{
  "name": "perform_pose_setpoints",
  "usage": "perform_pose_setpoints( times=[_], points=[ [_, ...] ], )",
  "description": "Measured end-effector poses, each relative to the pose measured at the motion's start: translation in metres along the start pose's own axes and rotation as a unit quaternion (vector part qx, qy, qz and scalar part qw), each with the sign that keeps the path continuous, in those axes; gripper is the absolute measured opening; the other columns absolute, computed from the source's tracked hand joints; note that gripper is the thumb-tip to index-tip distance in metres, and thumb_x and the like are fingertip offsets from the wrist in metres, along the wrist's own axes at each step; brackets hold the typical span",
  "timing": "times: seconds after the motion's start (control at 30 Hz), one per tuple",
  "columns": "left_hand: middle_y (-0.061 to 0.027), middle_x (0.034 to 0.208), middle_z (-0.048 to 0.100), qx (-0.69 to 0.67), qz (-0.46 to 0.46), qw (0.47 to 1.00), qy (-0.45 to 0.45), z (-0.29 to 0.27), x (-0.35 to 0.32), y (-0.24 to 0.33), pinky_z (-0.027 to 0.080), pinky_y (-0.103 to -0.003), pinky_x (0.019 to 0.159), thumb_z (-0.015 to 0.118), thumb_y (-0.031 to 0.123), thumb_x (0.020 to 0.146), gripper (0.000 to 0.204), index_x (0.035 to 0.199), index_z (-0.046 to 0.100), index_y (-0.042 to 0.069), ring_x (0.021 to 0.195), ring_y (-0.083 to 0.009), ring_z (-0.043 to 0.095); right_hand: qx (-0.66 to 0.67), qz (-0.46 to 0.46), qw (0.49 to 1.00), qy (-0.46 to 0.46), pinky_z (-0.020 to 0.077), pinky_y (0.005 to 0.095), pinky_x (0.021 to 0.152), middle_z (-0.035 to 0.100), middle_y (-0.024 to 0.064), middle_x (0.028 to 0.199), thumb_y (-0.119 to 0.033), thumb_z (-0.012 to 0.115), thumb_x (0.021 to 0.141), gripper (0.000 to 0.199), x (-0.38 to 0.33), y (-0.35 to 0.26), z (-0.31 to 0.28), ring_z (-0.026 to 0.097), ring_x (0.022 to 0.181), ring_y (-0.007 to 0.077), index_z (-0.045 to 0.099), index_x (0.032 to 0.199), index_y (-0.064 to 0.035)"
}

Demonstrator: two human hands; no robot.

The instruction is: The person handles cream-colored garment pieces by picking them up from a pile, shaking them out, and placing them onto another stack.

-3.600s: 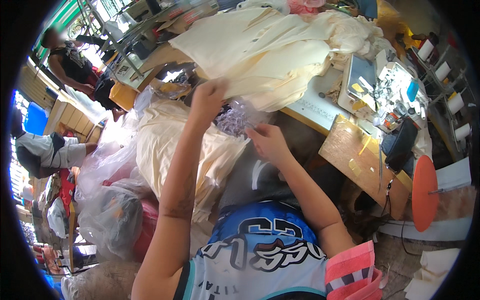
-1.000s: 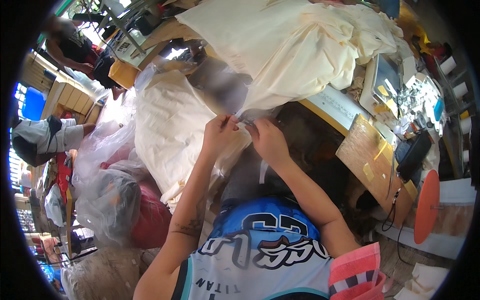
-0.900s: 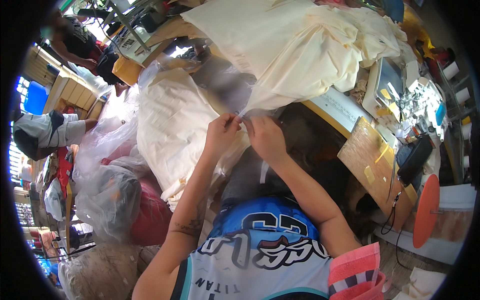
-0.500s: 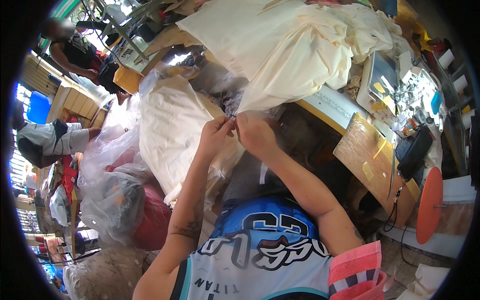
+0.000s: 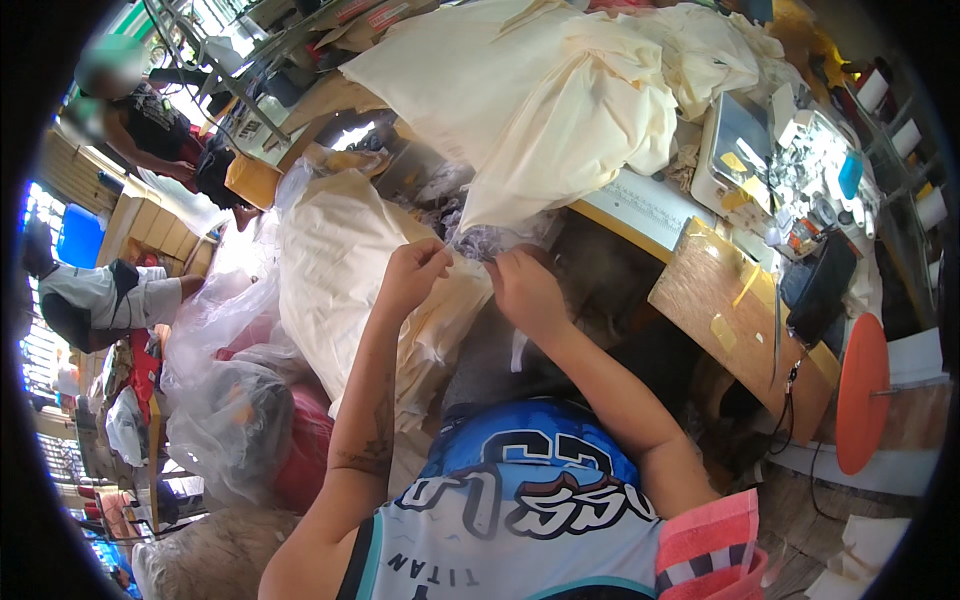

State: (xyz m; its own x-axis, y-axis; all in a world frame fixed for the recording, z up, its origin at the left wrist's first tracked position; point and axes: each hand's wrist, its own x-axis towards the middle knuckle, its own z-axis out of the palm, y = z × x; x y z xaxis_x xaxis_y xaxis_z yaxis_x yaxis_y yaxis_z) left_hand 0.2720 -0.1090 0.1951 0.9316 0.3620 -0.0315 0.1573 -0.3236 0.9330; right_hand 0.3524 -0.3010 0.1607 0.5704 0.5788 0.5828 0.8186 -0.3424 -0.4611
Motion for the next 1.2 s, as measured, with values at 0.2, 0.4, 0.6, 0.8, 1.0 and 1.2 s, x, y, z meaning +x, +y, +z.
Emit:
perform_pose_setpoints(
  times=[0.2,0.4,0.6,0.8,1.0,1.2],
  points=[
    [-0.0033,0.075,0.065,-0.013,-0.008,1.0,0.005,0.003,-0.005,0.003,0.048,-0.025,0.066,0.06,0.016,0.093,0.02,0.086,0.065,-0.003,0.069,-0.01,0.061,0.013,-0.028,0.999,-0.039,0.0519,0.0407,0.064,0.06,0.0137,0.081,-0.018,0.056,0.094,0.015,0.035,-0.014,0.02,0.063,0.074,0.0316,0.055,0.086,-0.0051],
    [-0.0115,0.093,0.067,0.086,0.042,0.995,0.041,0.001,-0.006,-0.007,0.052,-0.032,0.078,0.065,0.018,0.091,0.021,0.101,0.067,0.0,0.084,-0.0176,0.064,0.038,0.011,0.999,-0.013,0.0518,0.0444,0.062,0.06,0.0138,0.079,-0.017,0.058,0.093,0.015,-0.001,-0.006,-0.009,0.063,0.073,0.0338,0.055,0.085,-0.0051],
    [-0.0157,0.14,0.049,0.299,0.3,0.879,0.219,0.067,0.023,0.074,0.042,-0.044,0.103,0.072,0.022,0.083,0.038,0.119,0.066,0.012,0.124,-0.0315,0.051,0.058,0.111,0.991,0.038,0.0487,0.0479,0.063,0.06,0.0183,0.08,-0.021,0.064,0.092,0.02,-0.023,-0.004,-0.052,0.06,0.074,0.0412,0.056,0.088,-0.0026],
    [-0.0102,0.12,0.062,0.29,0.445,0.837,0.129,0.068,0.08,0.08,0.041,-0.046,0.103,0.065,0.012,0.086,0.032,0.117,0.067,0.012,0.118,-0.0345,0.053,0.05,0.121,0.988,0.075,0.0486,0.0461,0.06,0.059,0.0173,0.078,-0.022,0.062,0.094,0.024,-0.019,-0.011,-0.089,0.06,0.069,0.0387,0.053,0.085,-0.0026],
    [-0.002,0.087,0.061,-0.04,0.26,0.93,0.255,0.002,0.025,0.098,0.042,-0.021,0.069,0.054,0.013,0.102,0.021,0.121,0.06,0.008,0.076,-0.0042,0.051,0.101,0.122,0.973,0.17,0.0482,0.0417,0.061,0.058,0.0169,0.085,-0.014,0.071,0.087,0.024,0.0,-0.015,-0.133,0.06,0.072,0.0344,0.057,0.1,0.0004],
    [-0.0044,0.098,0.06,0.187,0.254,0.869,0.38,-0.137,-0.117,0.117,0.047,-0.03,0.076,0.046,0.025,0.105,0.028,0.118,0.056,0.002,0.086,-0.0124,0.054,-0.023,-0.061,0.965,0.255,0.051,0.0418,0.091,0.047,0.0248,0.138,-0.001,0.063,0.086,0.045,0.077,-0.028,-0.166,0.055,0.118,0.0418,0.051,0.129,0.0021]
  ],
)
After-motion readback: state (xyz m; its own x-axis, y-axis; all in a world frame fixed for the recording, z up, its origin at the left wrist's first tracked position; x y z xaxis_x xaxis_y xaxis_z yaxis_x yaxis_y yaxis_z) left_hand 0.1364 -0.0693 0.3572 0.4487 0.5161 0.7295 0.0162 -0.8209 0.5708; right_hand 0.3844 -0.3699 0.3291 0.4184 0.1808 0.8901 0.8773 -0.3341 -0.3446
